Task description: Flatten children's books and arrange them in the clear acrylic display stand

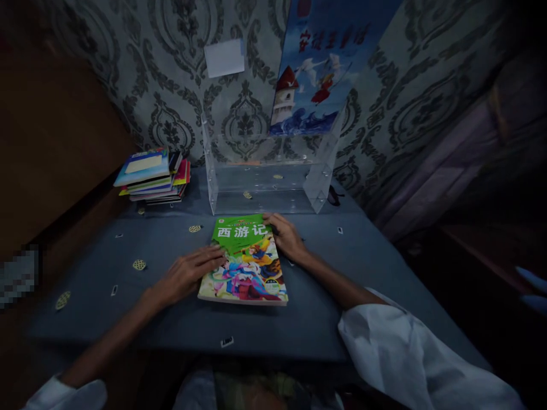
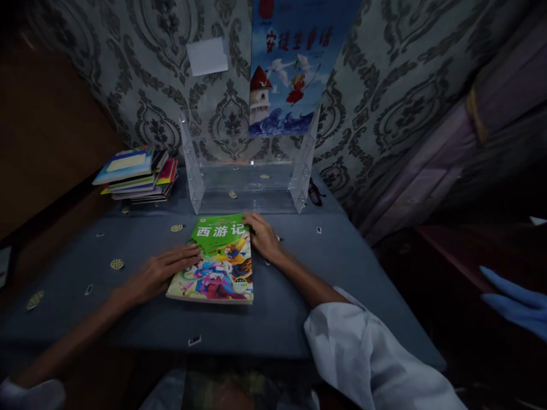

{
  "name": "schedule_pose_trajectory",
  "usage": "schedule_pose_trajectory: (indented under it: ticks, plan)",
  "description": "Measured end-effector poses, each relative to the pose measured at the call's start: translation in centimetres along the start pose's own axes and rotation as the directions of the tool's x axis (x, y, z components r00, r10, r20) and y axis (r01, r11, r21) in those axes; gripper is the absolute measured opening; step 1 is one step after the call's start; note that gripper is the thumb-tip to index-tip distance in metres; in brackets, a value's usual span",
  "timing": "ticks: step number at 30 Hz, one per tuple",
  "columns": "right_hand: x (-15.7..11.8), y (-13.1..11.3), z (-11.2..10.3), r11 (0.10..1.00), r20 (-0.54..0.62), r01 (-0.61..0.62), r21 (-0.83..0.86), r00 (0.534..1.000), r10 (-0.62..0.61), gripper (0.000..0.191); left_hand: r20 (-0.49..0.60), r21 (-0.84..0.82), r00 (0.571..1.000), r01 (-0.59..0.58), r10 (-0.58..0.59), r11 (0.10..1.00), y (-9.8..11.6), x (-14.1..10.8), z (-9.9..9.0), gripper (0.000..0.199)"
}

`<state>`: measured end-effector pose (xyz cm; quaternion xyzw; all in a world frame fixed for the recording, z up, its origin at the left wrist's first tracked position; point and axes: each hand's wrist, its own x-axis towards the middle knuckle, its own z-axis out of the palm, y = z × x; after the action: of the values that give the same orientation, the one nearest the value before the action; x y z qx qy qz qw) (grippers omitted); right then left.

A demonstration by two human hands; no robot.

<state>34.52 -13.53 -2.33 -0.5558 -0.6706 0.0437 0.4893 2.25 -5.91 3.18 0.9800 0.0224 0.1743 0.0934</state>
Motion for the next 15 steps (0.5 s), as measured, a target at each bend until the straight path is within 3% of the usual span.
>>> schedule_pose_trajectory:
  ticks: [7, 15]
  plan:
    - [-0.3, 0.8, 0.0, 0.996, 0.075, 0.029, -0.090, 0.997, -0.023, 0.021, 0.162, 0.123, 0.987, -0.030, 0.010, 0.992, 0.3, -0.1, 0.7, 0.064]
    - [-0.8, 0.6, -0.4, 0.988, 0.130, 0.074, -0.135, 0.990, -0.057, 0.031, 0.245, 0.172, 0.967, 0.022, -0.064, 0.985, 1.0, -0.3, 0.9, 0.060]
